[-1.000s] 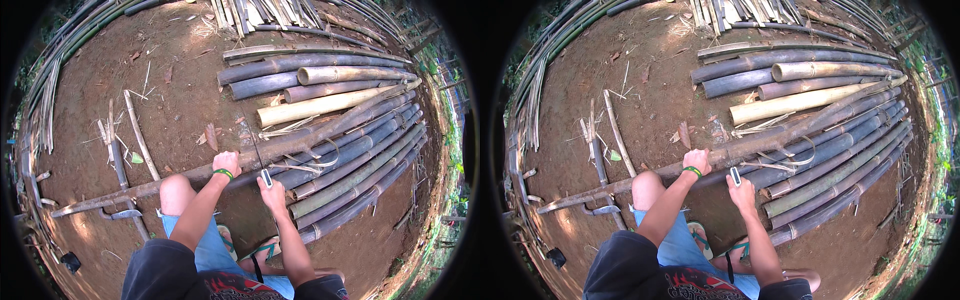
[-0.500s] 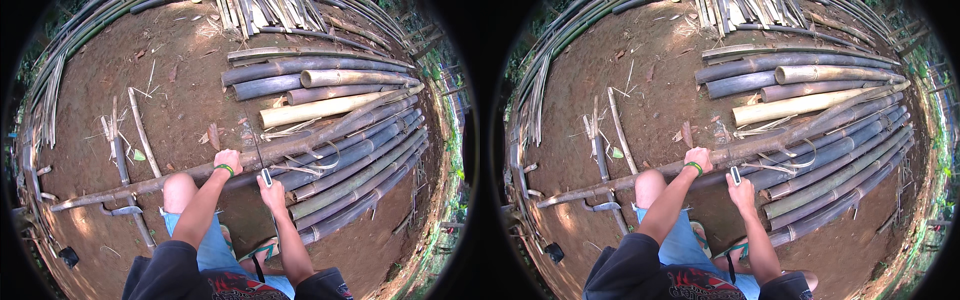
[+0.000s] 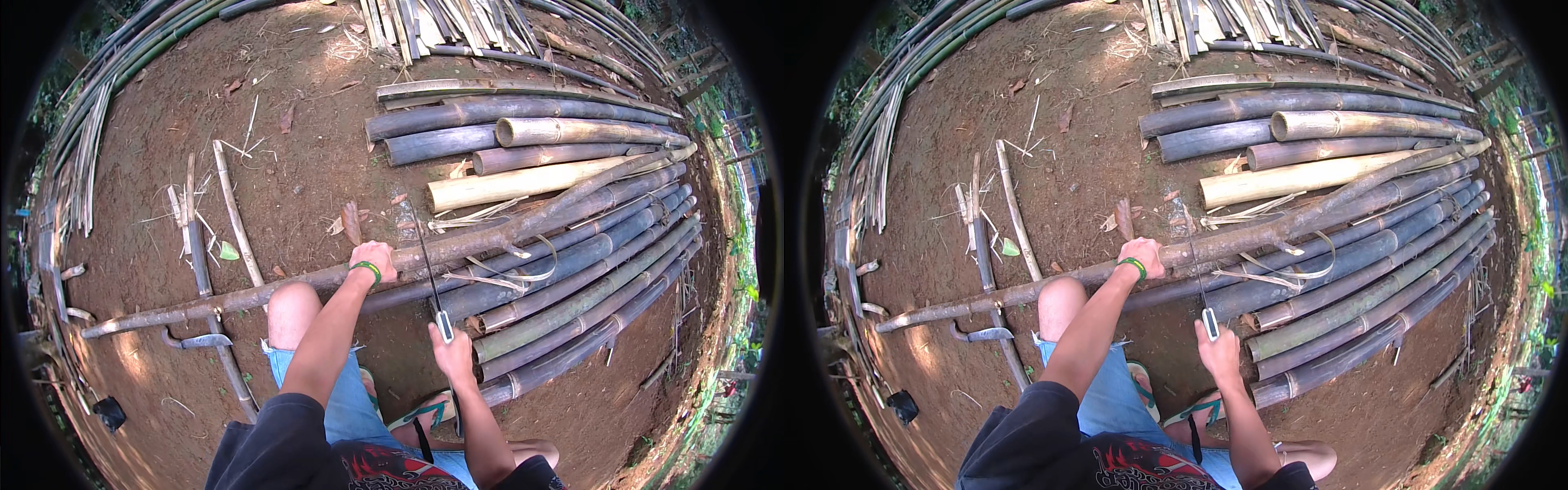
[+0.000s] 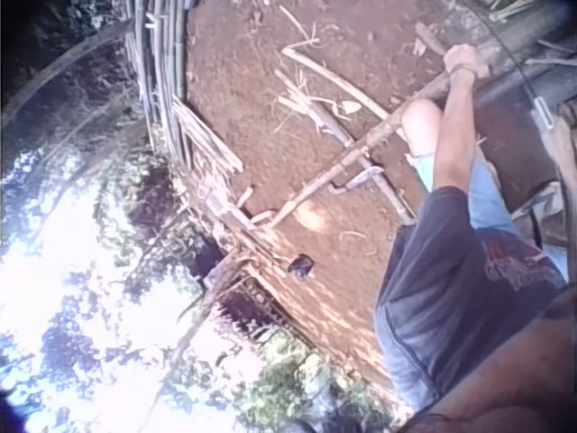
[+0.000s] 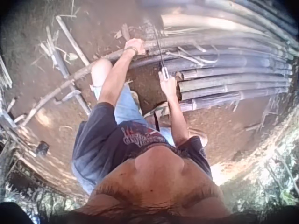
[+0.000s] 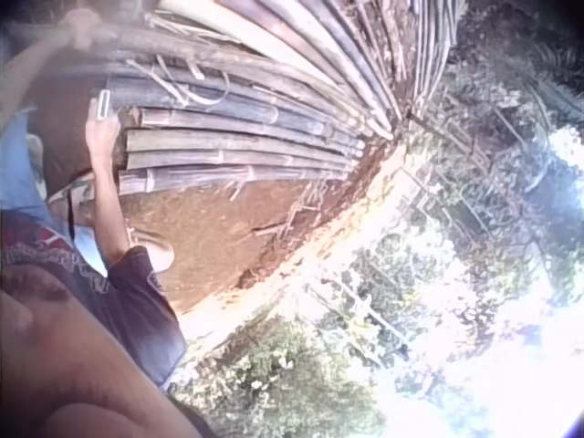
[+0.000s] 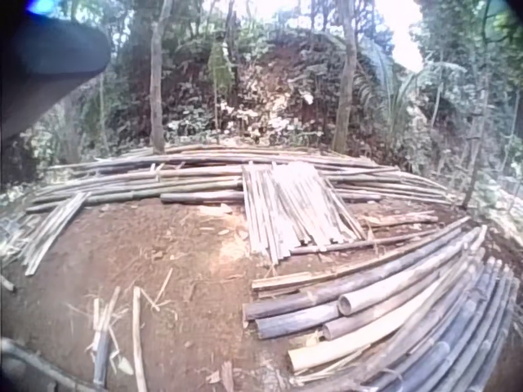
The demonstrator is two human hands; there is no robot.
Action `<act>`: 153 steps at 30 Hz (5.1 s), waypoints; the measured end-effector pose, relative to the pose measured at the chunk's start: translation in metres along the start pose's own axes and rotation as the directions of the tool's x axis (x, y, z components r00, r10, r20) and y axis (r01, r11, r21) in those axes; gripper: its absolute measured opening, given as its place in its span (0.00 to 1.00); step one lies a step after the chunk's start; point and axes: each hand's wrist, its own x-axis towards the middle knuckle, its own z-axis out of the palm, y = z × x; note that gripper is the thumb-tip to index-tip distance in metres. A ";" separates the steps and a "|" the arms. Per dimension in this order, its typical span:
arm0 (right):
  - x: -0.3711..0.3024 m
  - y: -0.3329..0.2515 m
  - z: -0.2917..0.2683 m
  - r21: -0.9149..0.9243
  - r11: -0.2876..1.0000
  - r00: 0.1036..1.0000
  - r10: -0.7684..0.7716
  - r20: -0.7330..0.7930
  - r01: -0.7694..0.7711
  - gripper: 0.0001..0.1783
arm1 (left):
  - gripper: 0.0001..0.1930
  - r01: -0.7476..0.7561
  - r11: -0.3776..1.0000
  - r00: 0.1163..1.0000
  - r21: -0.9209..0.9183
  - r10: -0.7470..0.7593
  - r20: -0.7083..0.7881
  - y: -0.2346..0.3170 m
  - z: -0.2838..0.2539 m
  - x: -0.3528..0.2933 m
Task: The person sits on the ground and uses a hand saw to cut a long bamboo pole that is resting on a makeshift wooden sawhorse. The person saws through the pole, separates the cut piece, and then repositions the remaining pole to continue cutting.
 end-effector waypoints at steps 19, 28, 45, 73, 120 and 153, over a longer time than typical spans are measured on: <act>0.038 -0.025 -0.002 -0.017 0.999 0.999 0.046 -0.024 -0.046 0.30 | 0.16 -0.010 0.999 0.996 0.034 0.013 -0.084 0.019 0.004 -0.004; -0.079 0.033 -0.033 -0.080 0.991 0.994 0.112 0.006 -0.111 0.27 | 0.17 -0.015 1.000 0.999 0.002 0.015 -0.039 0.004 0.004 -0.005; 0.046 -0.031 -0.001 -0.038 0.995 0.996 0.087 -0.033 -0.088 0.27 | 0.21 -0.033 0.999 0.998 -0.019 0.034 0.053 0.015 -0.016 0.003; 0.065 -0.063 -0.003 -0.094 0.993 0.997 0.069 -0.038 -0.072 0.26 | 0.19 -0.056 0.998 0.995 0.007 0.056 -0.087 0.023 0.011 0.001; -0.023 0.017 -0.010 -0.078 0.986 0.989 0.150 0.013 -0.148 0.19 | 0.24 0.009 1.000 0.997 -0.017 -0.007 0.080 -0.004 -0.012 0.015; -0.034 0.008 -0.015 0.002 0.997 0.997 0.073 -0.035 -0.073 0.22 | 0.21 -0.075 0.986 0.899 0.150 0.132 -0.418 0.014 0.051 -0.014</act>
